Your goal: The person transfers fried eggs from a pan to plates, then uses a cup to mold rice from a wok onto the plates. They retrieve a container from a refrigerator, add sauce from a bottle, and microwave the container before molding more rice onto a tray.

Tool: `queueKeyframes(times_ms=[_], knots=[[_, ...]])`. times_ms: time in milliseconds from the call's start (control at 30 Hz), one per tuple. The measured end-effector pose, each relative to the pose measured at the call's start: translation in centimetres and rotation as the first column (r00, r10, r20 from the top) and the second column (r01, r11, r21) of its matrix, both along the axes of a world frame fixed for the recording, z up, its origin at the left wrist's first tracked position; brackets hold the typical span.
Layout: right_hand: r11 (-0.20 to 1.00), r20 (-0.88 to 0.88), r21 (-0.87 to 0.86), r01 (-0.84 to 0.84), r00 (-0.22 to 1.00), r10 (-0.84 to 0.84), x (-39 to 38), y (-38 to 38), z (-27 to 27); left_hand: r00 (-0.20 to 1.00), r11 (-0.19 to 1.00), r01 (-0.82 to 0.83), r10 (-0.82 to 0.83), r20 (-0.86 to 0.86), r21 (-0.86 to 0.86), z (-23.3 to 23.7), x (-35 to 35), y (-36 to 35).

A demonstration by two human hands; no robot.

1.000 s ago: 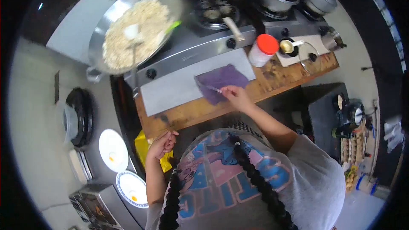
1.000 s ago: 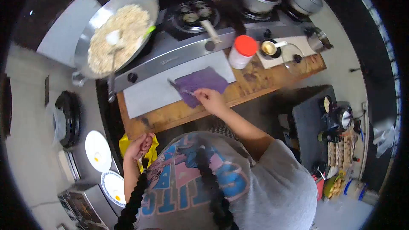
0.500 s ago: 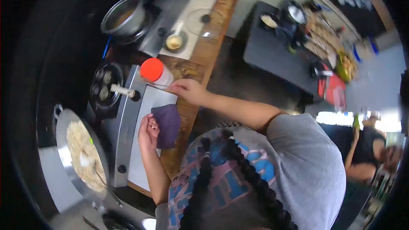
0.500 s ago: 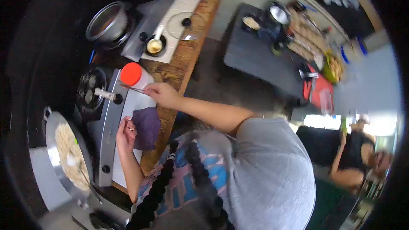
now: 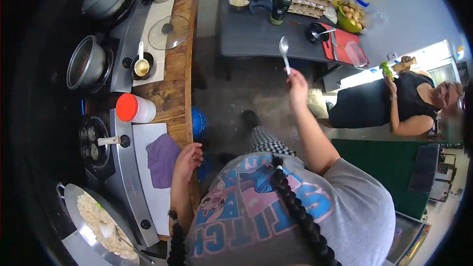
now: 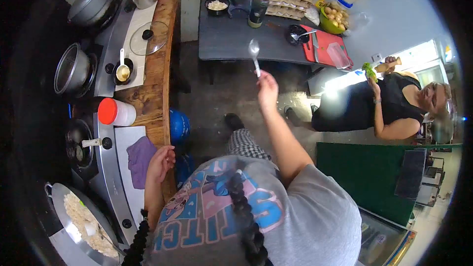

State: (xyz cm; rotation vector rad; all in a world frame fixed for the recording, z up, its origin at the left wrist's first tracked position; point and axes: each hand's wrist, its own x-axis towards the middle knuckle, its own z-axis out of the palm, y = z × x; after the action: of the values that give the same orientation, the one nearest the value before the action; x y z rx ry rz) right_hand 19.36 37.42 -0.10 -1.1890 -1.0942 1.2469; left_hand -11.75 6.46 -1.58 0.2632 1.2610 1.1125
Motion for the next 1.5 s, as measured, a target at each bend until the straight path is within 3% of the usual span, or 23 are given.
queueKeyframes(times_ms=[267,467,533,567,600,667,733,767,800,833,867,900,967,1000,1033,1067,1100,1267,1300,1333,1367,1400,1500], knots=[[0.962,0.255,0.242,0.128,0.948,-0.19,14.1,21.7,-3.8,0.989,0.999,-0.038,0.041,-0.14,0.024,3.3,4.2,6.1],[0.884,0.683,0.457,0.102,0.596,-0.422,16.2,38.7,0.4,0.942,0.94,-0.326,0.332,-0.053,0.096,3.7,9.8,9.2],[0.864,0.806,0.504,-0.003,0.362,-0.469,17.0,46.0,0.6,0.915,0.915,-0.396,0.4,-0.059,0.074,3.4,11.8,9.8],[0.737,0.699,0.664,-0.126,0.453,-0.553,16.5,47.8,1.3,0.895,0.897,-0.438,0.441,-0.062,0.058,3.4,12.8,10.0],[0.748,0.771,0.634,-0.197,0.243,-0.589,16.8,51.3,1.1,0.872,0.875,-0.483,0.485,-0.066,0.048,3.4,13.8,10.3],[0.672,0.75,0.654,-0.348,0.185,-0.635,16.3,55.9,1.4,0.819,0.823,-0.566,0.568,-0.086,0.042,3.1,15.7,10.2],[0.612,0.759,0.644,-0.459,0.285,-0.585,15.6,58.9,1.1,0.787,0.793,-0.61,0.607,-0.111,0.008,3.3,17.5,9.6],[0.68,0.826,0.533,-0.503,0.135,-0.548,15.0,59.2,1.0,0.766,0.774,-0.633,0.625,-0.149,-0.013,3.3,18.1,9.1],[0.605,0.804,0.543,-0.582,0.151,-0.576,16.5,64.7,-3.2,0.742,0.745,-0.664,0.646,-0.177,-0.065,3.1,18.8,8.7],[0.827,0.91,0.364,-0.428,-0.026,-0.414,16.4,65.9,-4.5,0.72,0.725,-0.686,0.662,-0.209,-0.068,3.6,19.6,8.5],[0.734,0.882,0.349,-0.582,-0.062,-0.468,17.1,67.4,-6.8,0.688,0.696,-0.715,0.683,-0.245,-0.067,4.2,20.8,8.0],[0.422,0.276,0.41,-0.808,-0.332,-0.902,20.2,74.1,-13.7,0.649,0.658,-0.751,0.718,-0.251,-0.06,3.7,21.8,7.1],[0.319,0.346,0.658,-0.682,-0.102,-0.933,19.9,77.1,-17.8,0.52,0.529,-0.847,0.81,-0.273,-0.045,3.0,23.6,5.3],[0.402,0.528,0.663,-0.631,0.014,-0.849,17.8,72.3,-15.0,0.518,0.528,-0.847,0.797,-0.312,-0.057,2.9,24.2,4.4],[0.558,0.506,0.6,-0.574,-0.268,-0.82,15.8,69.5,-13.8,0.523,0.533,-0.843,0.778,-0.347,-0.075,2.7,25.0,3.4],[0.36,0.441,0.819,-0.447,0.088,-0.893,15.7,71.5,-15.1,0.451,0.458,-0.886,0.818,-0.356,-0.07,2.3,25.9,2.5],[0.286,0.398,0.908,-0.307,0.414,-0.819,12.6,64.1,-11.3,0.399,0.405,-0.913,0.851,-0.341,-0.056,1.7,26.7,1.8],[0.097,0.163,0.987,-0.132,0.856,-0.491,0.9,49.3,0.5,0.274,0.287,-0.958,0.916,-0.293,-0.001,1.5,29.7,-0.7],[0.261,0.345,0.931,-0.256,0.85,-0.397,-0.8,49.2,1.9,0.301,0.328,-0.945,0.873,-0.384,0.004,2.5,30.2,-0.7],[0.519,0.444,0.756,-0.398,0.895,0.039,-3.0,47.8,3.3,0.325,0.37,-0.929,0.817,-0.476,0.0,3.1,30.0,-1.6],[0.631,0.355,0.501,-0.593,0.805,0.474,-5.3,45.3,6.1,0.309,0.36,-0.933,0.828,-0.468,0.021,3.2,30.6,-2.1],[0.535,0.143,0.273,-0.799,0.584,0.799,-6.9,43.4,8.3,0.287,0.339,-0.941,0.835,-0.469,0.028,3.2,31.6,-2.6],[-0.161,-0.209,0.463,-0.872,-0.284,0.936,-9.5,29.8,12.1,0.259,0.347,-0.933,0.827,-0.499,0.091,3.0,34.9,-6.5]])
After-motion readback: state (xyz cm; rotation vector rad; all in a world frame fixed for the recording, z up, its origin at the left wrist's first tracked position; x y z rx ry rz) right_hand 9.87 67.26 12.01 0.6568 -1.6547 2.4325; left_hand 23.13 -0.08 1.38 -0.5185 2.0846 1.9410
